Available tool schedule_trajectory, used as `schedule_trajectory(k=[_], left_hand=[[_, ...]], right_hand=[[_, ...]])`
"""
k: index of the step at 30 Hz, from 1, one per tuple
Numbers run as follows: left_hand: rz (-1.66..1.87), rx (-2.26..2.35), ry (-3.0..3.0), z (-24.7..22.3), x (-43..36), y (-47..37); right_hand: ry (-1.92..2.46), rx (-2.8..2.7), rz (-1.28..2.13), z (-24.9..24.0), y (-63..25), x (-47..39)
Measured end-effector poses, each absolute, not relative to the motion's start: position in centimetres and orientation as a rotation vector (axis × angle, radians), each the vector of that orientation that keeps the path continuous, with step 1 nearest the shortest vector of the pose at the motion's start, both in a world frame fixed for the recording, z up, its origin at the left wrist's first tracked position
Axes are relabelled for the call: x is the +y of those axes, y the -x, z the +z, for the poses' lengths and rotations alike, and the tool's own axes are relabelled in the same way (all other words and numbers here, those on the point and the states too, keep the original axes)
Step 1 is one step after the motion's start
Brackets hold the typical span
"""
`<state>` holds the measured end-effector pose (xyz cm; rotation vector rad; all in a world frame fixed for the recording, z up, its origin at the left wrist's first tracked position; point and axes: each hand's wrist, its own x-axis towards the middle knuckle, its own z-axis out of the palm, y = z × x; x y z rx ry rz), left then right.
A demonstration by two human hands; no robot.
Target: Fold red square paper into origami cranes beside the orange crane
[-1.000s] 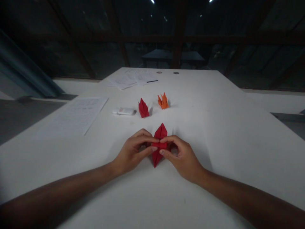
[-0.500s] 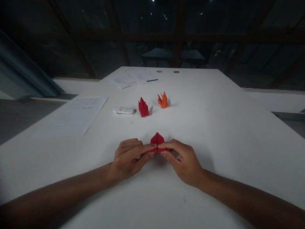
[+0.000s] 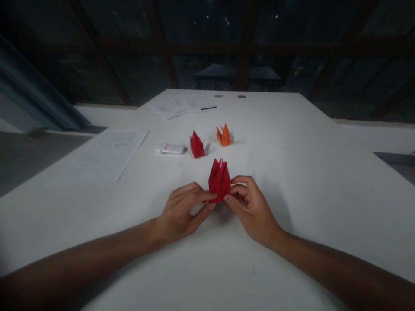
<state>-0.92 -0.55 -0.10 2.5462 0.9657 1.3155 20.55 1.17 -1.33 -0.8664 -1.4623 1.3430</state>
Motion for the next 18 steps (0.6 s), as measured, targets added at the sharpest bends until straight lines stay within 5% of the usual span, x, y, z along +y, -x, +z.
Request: schedule_trajectory(k=[18], left_hand=[[1.138,0.909,-1.645,0.49,-0.39,0.84]], right_hand=[[0.829,-1.433,1.508,-0.62,-20.68,1.63]])
